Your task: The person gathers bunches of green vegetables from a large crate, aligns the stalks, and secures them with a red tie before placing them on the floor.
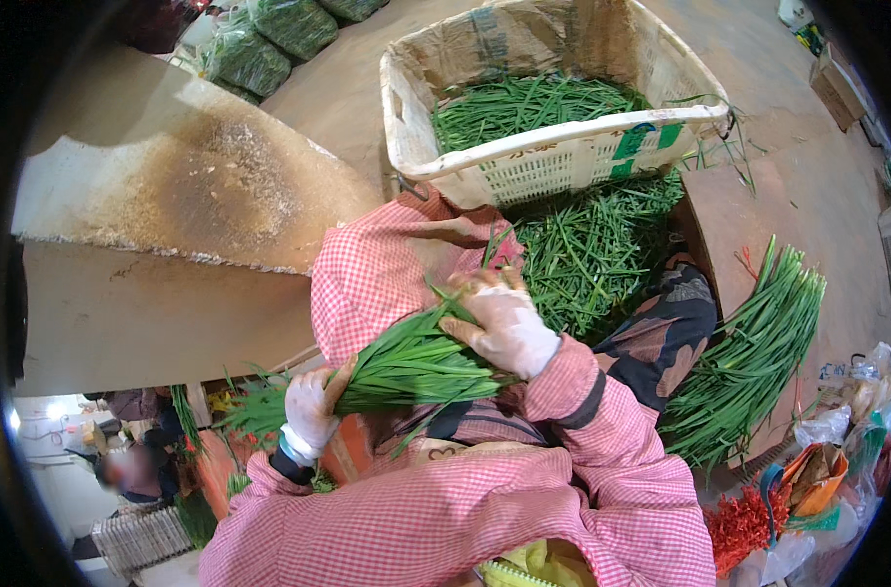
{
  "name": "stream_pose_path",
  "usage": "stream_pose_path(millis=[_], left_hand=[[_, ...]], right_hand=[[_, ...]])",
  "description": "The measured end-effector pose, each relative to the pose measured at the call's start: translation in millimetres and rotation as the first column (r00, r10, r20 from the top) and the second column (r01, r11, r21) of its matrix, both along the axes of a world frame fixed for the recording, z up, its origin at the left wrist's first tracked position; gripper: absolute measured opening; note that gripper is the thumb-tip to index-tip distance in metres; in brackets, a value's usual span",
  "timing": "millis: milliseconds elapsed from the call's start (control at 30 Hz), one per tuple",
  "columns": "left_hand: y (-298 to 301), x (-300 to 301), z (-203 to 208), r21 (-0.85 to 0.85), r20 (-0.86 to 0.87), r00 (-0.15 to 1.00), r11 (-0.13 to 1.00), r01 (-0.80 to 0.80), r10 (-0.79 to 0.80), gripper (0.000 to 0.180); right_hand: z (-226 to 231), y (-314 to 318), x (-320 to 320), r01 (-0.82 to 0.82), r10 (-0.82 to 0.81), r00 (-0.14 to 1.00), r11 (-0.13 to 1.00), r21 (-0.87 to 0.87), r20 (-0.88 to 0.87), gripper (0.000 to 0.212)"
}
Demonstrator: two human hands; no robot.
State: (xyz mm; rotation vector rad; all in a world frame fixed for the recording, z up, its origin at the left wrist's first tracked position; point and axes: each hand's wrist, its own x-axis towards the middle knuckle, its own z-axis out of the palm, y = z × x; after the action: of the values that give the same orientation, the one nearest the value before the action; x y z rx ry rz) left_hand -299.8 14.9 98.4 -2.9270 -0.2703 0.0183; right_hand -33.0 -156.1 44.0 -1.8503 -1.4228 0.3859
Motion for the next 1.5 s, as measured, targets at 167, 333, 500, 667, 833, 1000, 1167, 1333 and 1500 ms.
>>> stream_pose_path(millis=[167,333,500,667,833,1000,1167,1333,1500], left_hand=[[11,-8,7,0.074,0.069,0.998,0.997,-0.013,0.008,0.057],[18,-9,11,0.165,0.079,0.994,0.984,0.064,-0.078,0.054],[20,2,13,0.150,0.068,0.986,0.979,0.139,-0.151,0.050],[26,-4,15,-0.272,-0.042,0.999,0.962,0.014,-0.026,0.044],[32,-13,-9,-0.575,-0.206,0.977,0.800,-0.172,0.062,0.046],[35,-32,-31,-0.723,-0.220,0.950,0.617,-0.312,0.222,0.048],[28,-19,-16,-0.655,-0.247,0.950,0.690,-0.307,0.189,0.050],[24,-19,-21,-0.565,-0.273,0.938,0.754,-0.335,0.213,0.046],[16,-28,-32,-0.554,-0.240,0.939,0.759,-0.341,0.246,0.043]], right_hand=[[-35,-16,37,0.480,-0.254,0.570,0.875,0.065,-0.781,0.041],[-26,-49,70,0.395,-0.428,0.857,0.903,-0.169,-0.287,0.090],[-6,9,40,-0.366,0.311,0.876,0.926,-0.090,-0.369,0.066],[-23,13,13,-0.306,0.139,0.640,0.948,-0.084,-0.755,0.034],[-53,3,16,-0.293,0.116,0.780,0.936,-0.195,-0.616,0.025],[-88,-42,75,0.518,-0.567,0.752,0.824,-0.230,-0.337,0.021],[40,1,-1,0.051,-0.065,0.994,0.985,0.163,0.084,0.045],[-19,13,-30,0.050,-0.051,0.996,0.999,-0.015,-0.070,0.017],[-11,-30,33,0.318,-0.281,0.694,0.946,-0.068,-0.663,0.036]])
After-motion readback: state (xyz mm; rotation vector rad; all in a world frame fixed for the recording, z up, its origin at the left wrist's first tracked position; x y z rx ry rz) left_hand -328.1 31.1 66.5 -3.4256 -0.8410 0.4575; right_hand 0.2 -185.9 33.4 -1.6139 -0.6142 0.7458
